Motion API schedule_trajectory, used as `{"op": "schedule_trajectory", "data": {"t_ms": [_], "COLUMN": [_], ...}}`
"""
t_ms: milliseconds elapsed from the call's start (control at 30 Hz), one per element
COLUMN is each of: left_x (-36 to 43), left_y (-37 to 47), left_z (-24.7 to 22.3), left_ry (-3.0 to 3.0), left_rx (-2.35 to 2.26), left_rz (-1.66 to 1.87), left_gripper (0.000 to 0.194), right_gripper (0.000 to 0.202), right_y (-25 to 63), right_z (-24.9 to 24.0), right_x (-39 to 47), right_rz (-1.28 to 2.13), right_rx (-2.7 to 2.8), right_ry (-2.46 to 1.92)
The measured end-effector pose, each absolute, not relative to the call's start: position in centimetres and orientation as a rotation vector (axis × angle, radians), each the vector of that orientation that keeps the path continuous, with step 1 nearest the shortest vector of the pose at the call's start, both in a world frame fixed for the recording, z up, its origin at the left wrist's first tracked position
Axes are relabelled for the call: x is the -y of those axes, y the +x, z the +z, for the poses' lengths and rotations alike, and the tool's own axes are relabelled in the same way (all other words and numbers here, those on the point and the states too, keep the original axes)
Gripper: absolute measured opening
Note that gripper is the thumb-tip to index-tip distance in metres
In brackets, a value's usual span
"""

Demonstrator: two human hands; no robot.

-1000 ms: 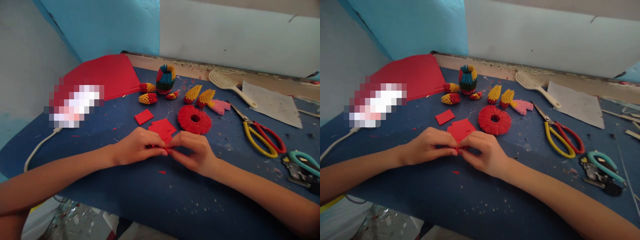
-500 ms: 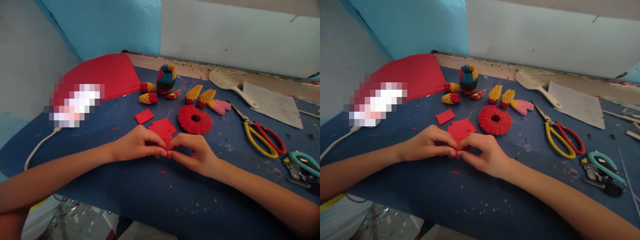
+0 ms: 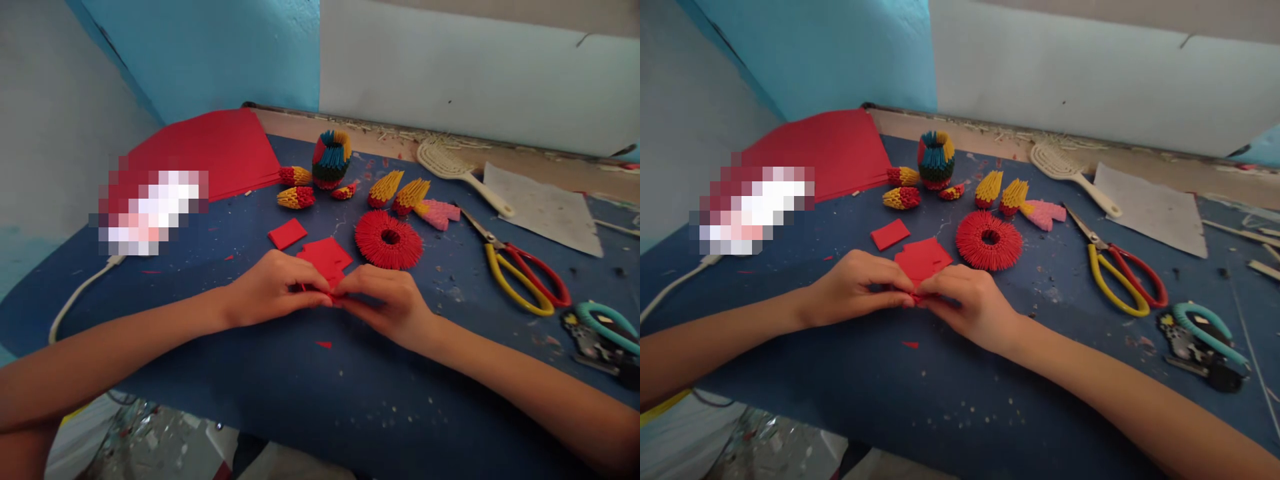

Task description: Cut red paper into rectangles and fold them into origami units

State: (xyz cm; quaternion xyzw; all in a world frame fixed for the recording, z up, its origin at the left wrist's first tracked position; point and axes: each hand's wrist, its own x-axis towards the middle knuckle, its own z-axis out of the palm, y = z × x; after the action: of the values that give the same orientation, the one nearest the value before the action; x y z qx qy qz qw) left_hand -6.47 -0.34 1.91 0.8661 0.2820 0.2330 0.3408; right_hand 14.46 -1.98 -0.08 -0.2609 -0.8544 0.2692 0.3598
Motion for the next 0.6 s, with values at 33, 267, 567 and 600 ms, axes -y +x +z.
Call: {"op": "schedule_trajectory", "data": {"t_ms": [33, 267, 567, 600], "left_x": [0.3, 0.2, 0.6, 0.6], "left_y": [-6.5, -6.8, -6.7, -6.6], "left_z": [2.0, 1.9, 0.9, 0.8], "left_ry": [2.285, 2.429, 2.758, 2.799], "left_rx": [-0.735, -0.735, -0.632, -0.622], "left_rz": [0.611, 0.645, 0.721, 0.728], "left_gripper": [0.008, 0.009, 0.015, 0.016], "right_gripper": [0.011, 0.016, 0.008, 0.009], "right_y": [14.5, 14.5, 14.3, 14.3], "right_z": [-0.1, -0.2, -0.7, -0.8], "right_x": [1.9, 2.0, 1.9, 1.9], "right_rz": [0.716, 0.794, 0.515, 0.466], "right_rx": [2.204, 2.179, 2.306, 2.332], "right_ry": [-0.672, -0.709, -0.780, -0.774]}}
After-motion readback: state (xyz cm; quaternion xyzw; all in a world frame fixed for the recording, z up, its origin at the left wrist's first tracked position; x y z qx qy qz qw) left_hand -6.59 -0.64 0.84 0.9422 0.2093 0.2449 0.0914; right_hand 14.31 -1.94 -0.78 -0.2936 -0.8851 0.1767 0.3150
